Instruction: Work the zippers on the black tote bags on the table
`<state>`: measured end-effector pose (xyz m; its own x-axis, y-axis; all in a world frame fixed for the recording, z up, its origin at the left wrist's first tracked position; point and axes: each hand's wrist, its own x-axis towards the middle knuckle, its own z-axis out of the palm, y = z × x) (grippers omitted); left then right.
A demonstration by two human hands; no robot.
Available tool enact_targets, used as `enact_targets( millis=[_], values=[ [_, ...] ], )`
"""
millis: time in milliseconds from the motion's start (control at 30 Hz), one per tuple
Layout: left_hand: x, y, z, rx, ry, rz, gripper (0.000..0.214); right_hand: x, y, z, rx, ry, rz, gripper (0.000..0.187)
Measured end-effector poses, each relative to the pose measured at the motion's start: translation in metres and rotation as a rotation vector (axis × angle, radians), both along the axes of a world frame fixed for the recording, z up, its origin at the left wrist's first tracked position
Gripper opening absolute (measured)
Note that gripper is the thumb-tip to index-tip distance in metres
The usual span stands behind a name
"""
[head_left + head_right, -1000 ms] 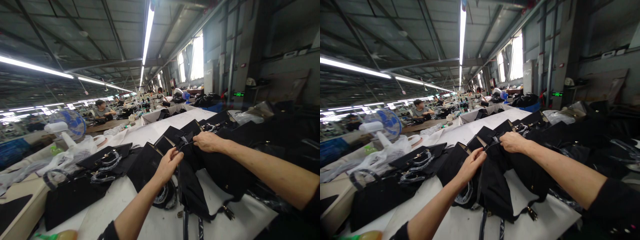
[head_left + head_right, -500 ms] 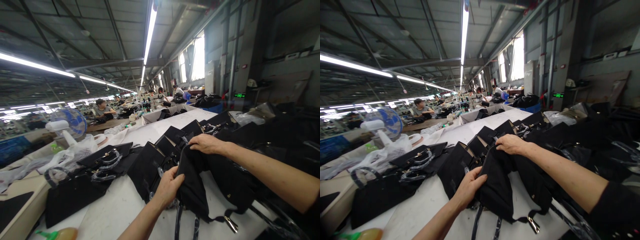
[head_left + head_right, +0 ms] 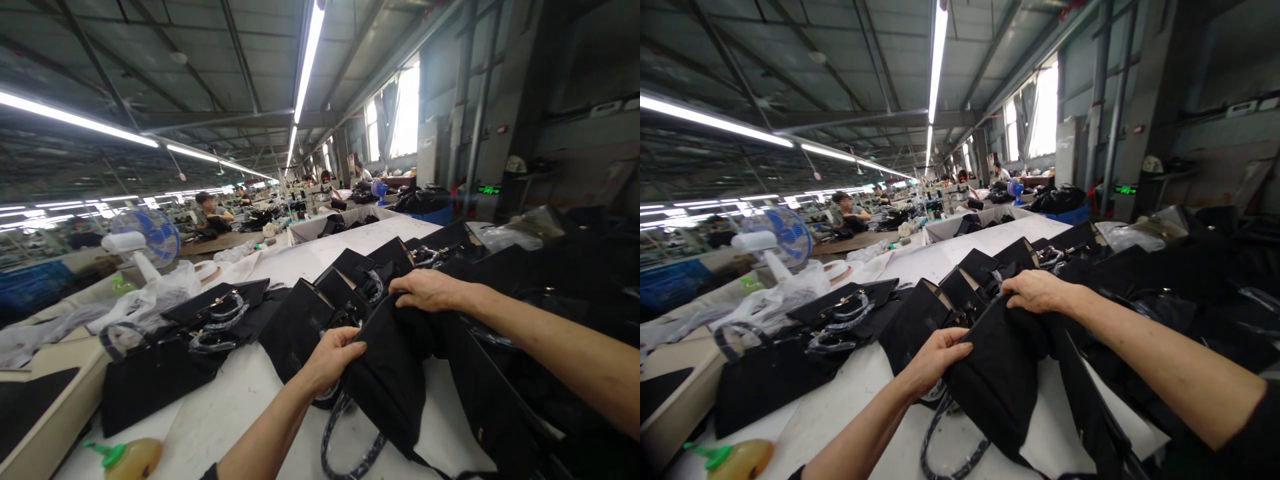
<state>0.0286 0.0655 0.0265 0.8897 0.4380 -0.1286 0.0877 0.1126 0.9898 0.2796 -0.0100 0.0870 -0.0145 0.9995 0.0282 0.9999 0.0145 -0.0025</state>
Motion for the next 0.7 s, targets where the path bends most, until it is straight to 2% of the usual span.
enact_targets(
  millis=[133, 300, 367, 467, 567, 633, 700],
  values=[
    [0.006, -0.003, 0.002, 0.022, 0.008, -0.044, 0.031, -0.002, -0.005, -0.001, -0.044, -0.072, 0.055, 0.02],
    [0.011, 0.003, 0.004, 0.122, 0.095, 0.052, 0.028, 0.0, -0.008, -0.006, -0.024, -0.114, 0.093, 0.022],
    [0.016, 0.005, 0.009, 0.282, 0.18, 0.062, 0.024, 0.002, -0.01, -0.008, -0.016, -0.127, 0.109, 0.023],
    [0.028, 0.004, 0.018, 0.663, 0.27, 0.071, 0.022, 0.004, -0.013, -0.008, -0.005, -0.147, 0.088, 0.023],
    [0.041, 0.0, 0.022, 1.01, 0.275, 0.079, 0.025, 0.004, -0.017, -0.006, -0.001, -0.154, 0.059, 0.024],
    [0.047, -0.004, 0.021, 1.183, 0.291, 0.073, 0.027, 0.001, -0.02, -0.004, 0.015, -0.13, 0.078, 0.023],
    [0.05, -0.009, 0.022, 1.284, 0.315, 0.071, 0.029, -0.005, -0.023, -0.003, 0.028, -0.098, 0.116, 0.02]
  ],
)
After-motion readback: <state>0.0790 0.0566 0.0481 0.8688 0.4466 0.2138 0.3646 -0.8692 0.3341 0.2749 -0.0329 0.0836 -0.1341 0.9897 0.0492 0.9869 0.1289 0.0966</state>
